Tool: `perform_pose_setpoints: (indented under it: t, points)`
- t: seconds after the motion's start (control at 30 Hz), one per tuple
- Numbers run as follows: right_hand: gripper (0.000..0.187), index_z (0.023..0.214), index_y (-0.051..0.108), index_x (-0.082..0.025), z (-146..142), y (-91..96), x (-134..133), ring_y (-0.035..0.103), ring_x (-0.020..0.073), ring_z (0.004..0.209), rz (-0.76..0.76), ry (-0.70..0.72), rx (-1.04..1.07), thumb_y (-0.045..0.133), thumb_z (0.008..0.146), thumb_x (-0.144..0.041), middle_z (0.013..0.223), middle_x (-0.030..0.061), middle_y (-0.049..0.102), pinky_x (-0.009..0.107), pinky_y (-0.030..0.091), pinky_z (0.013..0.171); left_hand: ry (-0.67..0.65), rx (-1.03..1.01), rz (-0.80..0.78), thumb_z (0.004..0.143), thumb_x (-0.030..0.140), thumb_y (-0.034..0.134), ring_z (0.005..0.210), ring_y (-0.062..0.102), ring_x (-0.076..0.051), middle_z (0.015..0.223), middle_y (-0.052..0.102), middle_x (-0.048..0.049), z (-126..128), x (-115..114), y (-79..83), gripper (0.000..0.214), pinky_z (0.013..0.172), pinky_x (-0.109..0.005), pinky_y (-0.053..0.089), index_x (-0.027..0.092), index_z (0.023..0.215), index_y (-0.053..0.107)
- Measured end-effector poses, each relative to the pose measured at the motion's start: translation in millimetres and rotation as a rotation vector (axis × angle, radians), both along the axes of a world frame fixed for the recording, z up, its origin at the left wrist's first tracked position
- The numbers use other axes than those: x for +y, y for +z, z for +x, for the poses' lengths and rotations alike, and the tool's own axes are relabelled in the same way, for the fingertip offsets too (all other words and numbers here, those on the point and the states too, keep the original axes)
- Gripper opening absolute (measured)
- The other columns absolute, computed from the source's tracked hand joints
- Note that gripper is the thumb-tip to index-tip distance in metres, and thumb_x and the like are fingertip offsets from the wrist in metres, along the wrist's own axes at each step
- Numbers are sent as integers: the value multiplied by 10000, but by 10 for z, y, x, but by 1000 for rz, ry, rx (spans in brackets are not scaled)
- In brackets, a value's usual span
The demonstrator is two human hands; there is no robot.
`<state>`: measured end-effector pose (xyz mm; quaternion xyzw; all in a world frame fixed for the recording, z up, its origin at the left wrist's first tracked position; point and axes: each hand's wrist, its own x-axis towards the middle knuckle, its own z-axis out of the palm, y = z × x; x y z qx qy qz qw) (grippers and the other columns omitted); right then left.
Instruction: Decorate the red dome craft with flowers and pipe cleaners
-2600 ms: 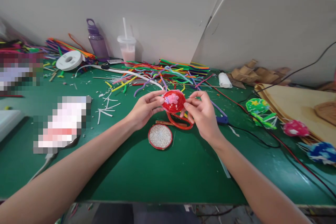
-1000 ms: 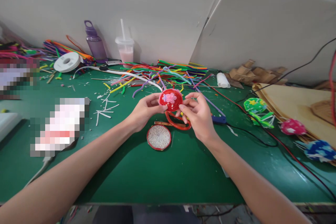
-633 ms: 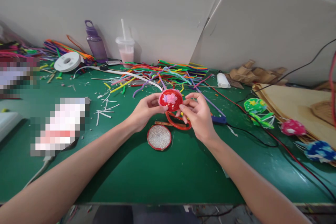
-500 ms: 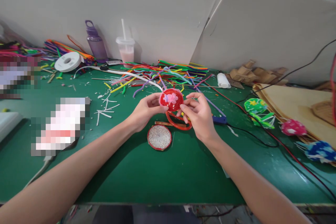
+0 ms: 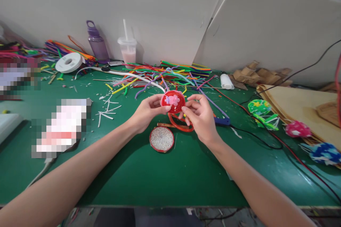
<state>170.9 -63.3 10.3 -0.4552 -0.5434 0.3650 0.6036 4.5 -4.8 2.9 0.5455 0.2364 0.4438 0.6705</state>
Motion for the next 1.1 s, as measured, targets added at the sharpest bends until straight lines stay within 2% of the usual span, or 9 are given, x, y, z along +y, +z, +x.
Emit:
perform_pose_setpoints:
  t: [0.23, 0.4, 0.63, 0.7, 0.8, 0.9, 0.97, 1.03, 1.1]
  points:
    - [239, 927, 427, -247, -35, 4, -15, 597, 102, 541, 2, 6, 3, 614, 783, -206, 719, -50, 534, 187, 352, 351, -32, -25, -5, 638, 176, 767, 881, 625, -171, 982, 696, -64, 7, -21, 29, 414, 818, -293, 469, 153, 1036, 657]
    - [239, 954, 458, -243, -1, 23, -15, 616, 117, 574, 1, 3, -64, 625, 784, -236, 735, -37, 583, 198, 380, 380, -22, -16, -13, 621, 194, 787, 868, 636, -168, 964, 706, -53, 1, -7, 21, 427, 847, -301, 462, 159, 1028, 665]
    - [131, 855, 543, -210, 341, 168, 96, 612, 132, 598, 114, -225, -224, 624, 793, -291, 748, 0, 627, 253, 470, 516, 0, -48, -86, 721, 276, 724, 859, 642, -165, 1000, 703, -82, -22, 25, 0, 353, 806, -291, 480, 157, 1051, 678]
    - [104, 852, 574, -205, 500, 212, 128, 618, 145, 603, 92, -253, -386, 605, 799, -288, 750, 10, 641, 285, 489, 561, 8, -57, -120, 733, 277, 714, 853, 643, -158, 1009, 703, -84, -35, 44, 1, 335, 795, -278, 485, 157, 1045, 686]
    - [96, 846, 644, -208, 802, 246, 140, 649, 188, 691, 37, -233, -772, 574, 803, -257, 786, 30, 686, 346, 508, 676, 17, -66, -166, 730, 263, 719, 844, 642, -143, 1009, 705, -81, -53, 71, 2, 307, 786, -258, 491, 154, 1017, 700]
    - [187, 923, 685, -226, 1136, 241, 91, 657, 233, 861, -113, -99, -1043, 541, 806, -248, 950, 53, 710, 391, 501, 792, 25, -81, -202, 725, 260, 725, 837, 643, -136, 1015, 707, -85, -58, 84, 1, 289, 785, -253, 496, 153, 993, 710]
    - [234, 969, 692, -222, 1331, 216, 45, 639, 262, 944, -193, -17, -1175, 586, 776, -303, 1053, 73, 687, 415, 489, 850, 27, -82, -221, 719, 263, 729, 843, 647, -146, 1011, 709, -90, -57, 85, -2, 287, 793, -267, 501, 152, 984, 714]
    - [346, 1047, 681, -225, 1480, 170, 13, 568, 297, 1110, -219, 80, -1277, 645, 727, -351, 1173, 88, 642, 444, 423, 970, 30, -72, -247, 716, 255, 731, 845, 650, -154, 994, 713, -93, -57, 86, -7, 281, 801, -278, 504, 151, 976, 717]
    - [472, 1153, 638, -232, 1572, 108, 11, 519, 310, 1178, -247, 108, -1337, 668, 696, -349, 1256, 101, 591, 448, 403, 996, 24, -61, -278, 720, 243, 728, 836, 649, -147, 980, 715, -92, -59, 88, -12, 274, 803, -274, 505, 150, 978, 717]
